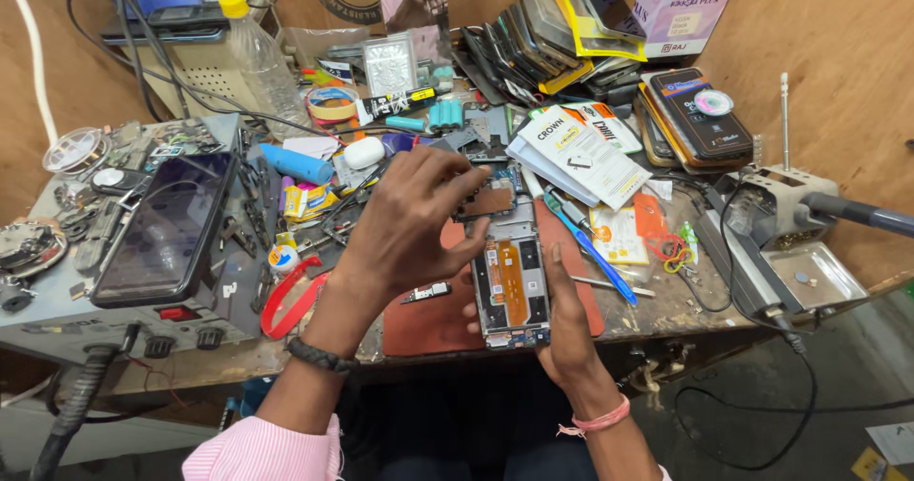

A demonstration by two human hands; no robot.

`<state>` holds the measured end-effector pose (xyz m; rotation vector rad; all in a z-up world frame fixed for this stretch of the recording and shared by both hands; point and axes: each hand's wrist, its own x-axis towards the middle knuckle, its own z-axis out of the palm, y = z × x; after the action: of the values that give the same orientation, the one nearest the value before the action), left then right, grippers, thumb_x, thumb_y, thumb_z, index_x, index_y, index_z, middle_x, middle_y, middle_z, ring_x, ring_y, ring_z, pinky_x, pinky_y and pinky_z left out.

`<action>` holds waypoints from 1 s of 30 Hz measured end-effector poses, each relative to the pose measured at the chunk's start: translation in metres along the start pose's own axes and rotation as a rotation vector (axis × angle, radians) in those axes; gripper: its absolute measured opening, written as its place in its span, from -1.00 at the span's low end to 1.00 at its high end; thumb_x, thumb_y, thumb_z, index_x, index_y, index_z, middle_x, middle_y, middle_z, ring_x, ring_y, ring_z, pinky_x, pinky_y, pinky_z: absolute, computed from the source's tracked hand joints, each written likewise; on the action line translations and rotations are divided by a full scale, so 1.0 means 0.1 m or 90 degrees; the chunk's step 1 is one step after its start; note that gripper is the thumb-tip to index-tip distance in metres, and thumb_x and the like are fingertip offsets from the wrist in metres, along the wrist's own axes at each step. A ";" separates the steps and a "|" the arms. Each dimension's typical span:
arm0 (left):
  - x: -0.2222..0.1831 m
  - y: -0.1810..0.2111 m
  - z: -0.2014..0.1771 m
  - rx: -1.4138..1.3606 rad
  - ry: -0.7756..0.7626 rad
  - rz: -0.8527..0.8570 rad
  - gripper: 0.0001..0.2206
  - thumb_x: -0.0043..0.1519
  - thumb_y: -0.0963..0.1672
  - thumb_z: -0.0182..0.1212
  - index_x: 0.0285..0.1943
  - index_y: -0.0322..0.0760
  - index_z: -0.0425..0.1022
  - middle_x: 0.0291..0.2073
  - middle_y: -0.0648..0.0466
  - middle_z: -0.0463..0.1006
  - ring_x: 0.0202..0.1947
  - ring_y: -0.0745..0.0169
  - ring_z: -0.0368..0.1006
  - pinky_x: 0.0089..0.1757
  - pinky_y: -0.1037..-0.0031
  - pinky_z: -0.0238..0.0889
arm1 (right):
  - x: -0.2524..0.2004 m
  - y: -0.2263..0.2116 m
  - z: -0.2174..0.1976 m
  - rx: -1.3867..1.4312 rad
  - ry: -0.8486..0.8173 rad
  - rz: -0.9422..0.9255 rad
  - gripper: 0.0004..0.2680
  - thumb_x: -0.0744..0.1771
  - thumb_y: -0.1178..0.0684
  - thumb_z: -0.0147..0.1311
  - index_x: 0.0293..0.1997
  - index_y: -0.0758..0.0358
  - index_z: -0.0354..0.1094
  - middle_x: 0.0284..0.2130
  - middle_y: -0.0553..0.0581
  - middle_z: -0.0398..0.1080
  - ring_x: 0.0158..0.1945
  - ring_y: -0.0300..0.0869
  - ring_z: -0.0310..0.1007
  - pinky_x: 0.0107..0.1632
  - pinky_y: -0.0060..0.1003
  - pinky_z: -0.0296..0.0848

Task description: The person disassembles a smartphone, removes the back cover, and detaches the battery connector. They then place a new battery into the phone chassis, reconnect the battery, and reattach the back cover. The person uses a heat gun to warm the back cover and a screwdriver to secure screws.

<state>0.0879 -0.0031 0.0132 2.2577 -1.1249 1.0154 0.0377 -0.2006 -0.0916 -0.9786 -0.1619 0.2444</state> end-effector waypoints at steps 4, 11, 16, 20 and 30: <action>0.01 0.06 -0.03 0.011 0.001 0.079 -0.58 0.09 -0.13 0.43 0.12 -0.37 0.51 -0.08 -0.06 0.49 -0.01 -0.06 0.41 0.05 0.17 0.31 | -0.02 0.02 -0.02 0.007 -0.012 -0.017 -0.47 0.41 -0.40 -0.40 0.16 0.33 0.29 -0.26 0.33 0.54 -0.32 0.02 0.64 -0.24 -0.09 0.67; 0.02 0.12 -0.04 -0.003 -0.049 0.071 -0.58 0.07 -0.12 0.44 0.11 -0.34 0.51 -0.08 -0.06 0.50 -0.03 -0.04 0.42 0.03 0.20 0.31 | -0.03 0.08 -0.08 -0.011 -0.023 -0.024 -0.46 0.41 -0.40 -0.37 0.14 0.38 0.30 -0.27 0.32 0.54 -0.31 0.02 0.64 -0.23 -0.11 0.68; 0.01 0.12 -0.09 -0.047 -0.074 0.022 -0.58 0.07 -0.11 0.45 0.12 -0.28 0.53 -0.10 -0.04 0.51 -0.05 -0.02 0.41 0.01 0.23 0.29 | -0.04 0.07 -0.07 -0.018 -0.009 -0.013 -0.46 0.40 -0.39 -0.37 0.13 0.36 0.33 -0.24 0.30 0.55 -0.31 0.01 0.64 -0.23 -0.11 0.67; -0.02 0.13 -0.09 -0.050 -0.076 0.009 -0.57 0.08 -0.10 0.45 0.14 -0.27 0.53 -0.10 -0.02 0.52 -0.05 0.01 0.41 0.00 0.24 0.28 | -0.04 0.06 -0.05 -0.006 -0.021 -0.014 -0.47 0.41 -0.39 -0.37 0.10 0.37 0.33 -0.27 0.32 0.54 -0.31 0.03 0.65 -0.23 -0.09 0.69; -0.07 0.18 0.00 -0.005 -0.029 0.054 -0.52 0.14 -0.10 0.44 0.23 -0.31 0.48 -0.07 -0.01 0.52 -0.01 0.01 0.41 0.01 0.23 0.27 | -0.05 -0.01 -0.01 -0.012 -0.016 -0.030 -0.52 0.44 -0.32 -0.36 0.07 0.42 0.31 -0.31 0.36 0.53 -0.34 0.02 0.64 -0.29 -0.08 0.68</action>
<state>0.0704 -0.0101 0.0081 2.2543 -1.2515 0.9961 0.0330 -0.2034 -0.0919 -0.9900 -0.2108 0.2123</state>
